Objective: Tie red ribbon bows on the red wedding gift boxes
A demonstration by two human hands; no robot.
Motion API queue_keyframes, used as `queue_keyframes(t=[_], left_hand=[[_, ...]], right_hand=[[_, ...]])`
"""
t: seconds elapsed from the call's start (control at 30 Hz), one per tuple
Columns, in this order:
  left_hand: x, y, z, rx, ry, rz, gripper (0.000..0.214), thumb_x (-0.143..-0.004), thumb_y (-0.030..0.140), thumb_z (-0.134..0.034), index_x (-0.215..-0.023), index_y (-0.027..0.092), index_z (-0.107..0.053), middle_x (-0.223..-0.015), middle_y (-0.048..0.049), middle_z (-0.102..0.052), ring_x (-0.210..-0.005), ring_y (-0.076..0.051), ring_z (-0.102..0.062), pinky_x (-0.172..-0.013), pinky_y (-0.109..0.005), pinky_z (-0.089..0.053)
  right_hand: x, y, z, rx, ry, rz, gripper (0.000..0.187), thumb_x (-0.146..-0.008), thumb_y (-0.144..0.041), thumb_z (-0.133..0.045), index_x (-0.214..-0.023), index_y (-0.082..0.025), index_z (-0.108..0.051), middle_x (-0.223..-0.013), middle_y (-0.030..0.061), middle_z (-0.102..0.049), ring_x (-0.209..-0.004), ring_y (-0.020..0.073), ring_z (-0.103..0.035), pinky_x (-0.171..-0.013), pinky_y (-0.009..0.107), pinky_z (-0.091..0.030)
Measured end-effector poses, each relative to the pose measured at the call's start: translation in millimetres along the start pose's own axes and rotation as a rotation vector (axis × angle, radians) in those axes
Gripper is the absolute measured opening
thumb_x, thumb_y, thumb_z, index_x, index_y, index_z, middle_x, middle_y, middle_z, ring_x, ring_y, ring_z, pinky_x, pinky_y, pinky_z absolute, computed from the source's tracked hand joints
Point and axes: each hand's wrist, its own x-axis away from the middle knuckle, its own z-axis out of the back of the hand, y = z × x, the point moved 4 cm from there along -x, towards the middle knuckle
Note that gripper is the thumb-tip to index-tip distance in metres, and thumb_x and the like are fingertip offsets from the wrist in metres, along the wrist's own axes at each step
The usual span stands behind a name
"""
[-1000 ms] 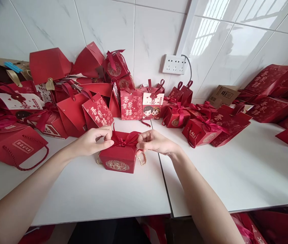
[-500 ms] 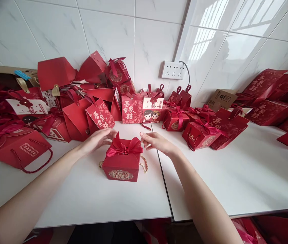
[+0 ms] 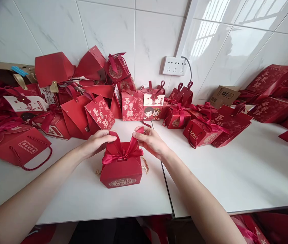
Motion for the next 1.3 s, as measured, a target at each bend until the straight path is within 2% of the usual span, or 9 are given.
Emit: queue_keyframes(t=[0.1, 0.17, 0.43, 0.6, 0.7, 0.93, 1.1, 1.2, 1.3], left_hand=[[1, -1, -3.4, 0.013, -0.093, 0.046, 0.018, -0.067, 0.024, -0.061, -0.056, 0.015, -0.050, -0.055, 0.0040, -0.050, -0.053, -0.009, -0.046, -0.055, -0.023, -0.035], [2, -2, -4.5, 0.027, -0.126, 0.047, 0.017, -0.067, 0.023, -0.059, -0.056, 0.015, -0.049, -0.057, 0.0030, -0.049, -0.055, -0.009, -0.046, -0.055, -0.023, -0.034], [-1, -8, -12.0, 0.040, -0.121, 0.085, 0.024, -0.067, 0.028, -0.059, -0.052, 0.016, -0.045, -0.052, 0.0039, -0.045, -0.049, -0.009, -0.042, -0.052, -0.024, -0.032], [-4, -20, -10.0, -0.021, -0.206, 0.166, 0.018, -0.069, 0.030, -0.061, -0.060, 0.015, -0.058, -0.061, 0.0012, -0.056, -0.055, -0.011, -0.048, -0.055, -0.025, -0.033], [-5, -28, -7.2, -0.013, -0.284, 0.201, 0.018, -0.071, 0.032, -0.063, -0.064, 0.016, -0.062, -0.066, 0.0003, -0.059, -0.059, -0.012, -0.050, -0.058, -0.025, -0.036], [-5, -27, -5.9, -0.120, -0.324, 0.174, 0.027, -0.071, 0.040, -0.065, -0.060, 0.016, -0.059, -0.066, -0.0011, -0.056, -0.062, -0.014, -0.050, -0.060, -0.025, -0.039], [-3, -23, -7.2, -0.139, -0.395, 0.159, 0.026, -0.071, 0.038, -0.064, -0.059, 0.016, -0.059, -0.064, -0.0003, -0.056, -0.061, -0.013, -0.049, -0.059, -0.025, -0.039], [-1, -20, -4.8, -0.183, -0.448, 0.150, 0.022, -0.070, 0.034, -0.066, -0.059, 0.016, -0.059, -0.066, -0.0008, -0.058, -0.062, -0.014, -0.050, -0.058, -0.024, -0.039], [3, -18, -1.3, -0.285, -0.505, 0.175, 0.014, -0.066, 0.029, -0.068, -0.066, 0.017, -0.061, -0.069, -0.0016, -0.060, -0.066, -0.016, -0.054, -0.059, -0.024, -0.040]], right_hand=[[0, 4, -2, -0.033, 0.030, -0.029, 0.043, -0.056, -0.024, -0.084, -0.090, -0.020, -0.057, -0.063, -0.0072, -0.057, -0.054, 0.0073, -0.053, -0.054, 0.021, -0.042], [-1, 7, -2, -0.025, 0.038, -0.052, 0.044, -0.056, -0.026, -0.084, -0.090, -0.020, -0.057, -0.062, -0.0074, -0.056, -0.051, 0.0062, -0.051, -0.051, 0.020, -0.041], [3, 14, -8, 0.039, -0.003, -0.114, 0.038, -0.059, -0.028, -0.082, -0.088, -0.018, -0.060, -0.062, -0.0068, -0.055, -0.049, 0.0056, -0.051, -0.048, 0.018, -0.042], [2, 26, -11, 0.117, -0.135, -0.285, 0.035, -0.062, -0.027, -0.079, -0.091, -0.016, -0.061, -0.070, 0.0000, -0.066, -0.056, 0.0102, -0.061, -0.049, 0.019, -0.046], [2, 29, -10, 0.097, -0.165, -0.328, 0.035, -0.063, -0.027, -0.079, -0.090, -0.015, -0.061, -0.071, 0.0014, -0.068, -0.058, 0.0110, -0.063, -0.050, 0.019, -0.049], [1, 32, -8, 0.119, -0.183, -0.344, 0.037, -0.062, -0.028, -0.080, -0.091, -0.014, -0.061, -0.070, 0.0012, -0.068, -0.055, 0.0101, -0.061, -0.048, 0.019, -0.048], [-2, 37, -4, 0.198, -0.227, -0.362, 0.040, -0.062, -0.033, -0.080, -0.092, -0.014, -0.061, -0.070, 0.0004, -0.066, -0.052, 0.0082, -0.057, -0.048, 0.019, -0.043], [-2, 28, 0, 0.357, -0.267, -0.302, 0.038, -0.065, -0.036, -0.078, -0.091, -0.014, -0.062, -0.071, -0.0007, -0.063, -0.055, 0.0074, -0.054, -0.052, 0.020, -0.042], [1, 10, 7, 0.508, -0.246, -0.193, 0.038, -0.071, -0.044, -0.072, -0.092, -0.014, -0.062, -0.084, 0.0027, -0.062, -0.071, 0.0108, -0.057, -0.065, 0.024, -0.046]])
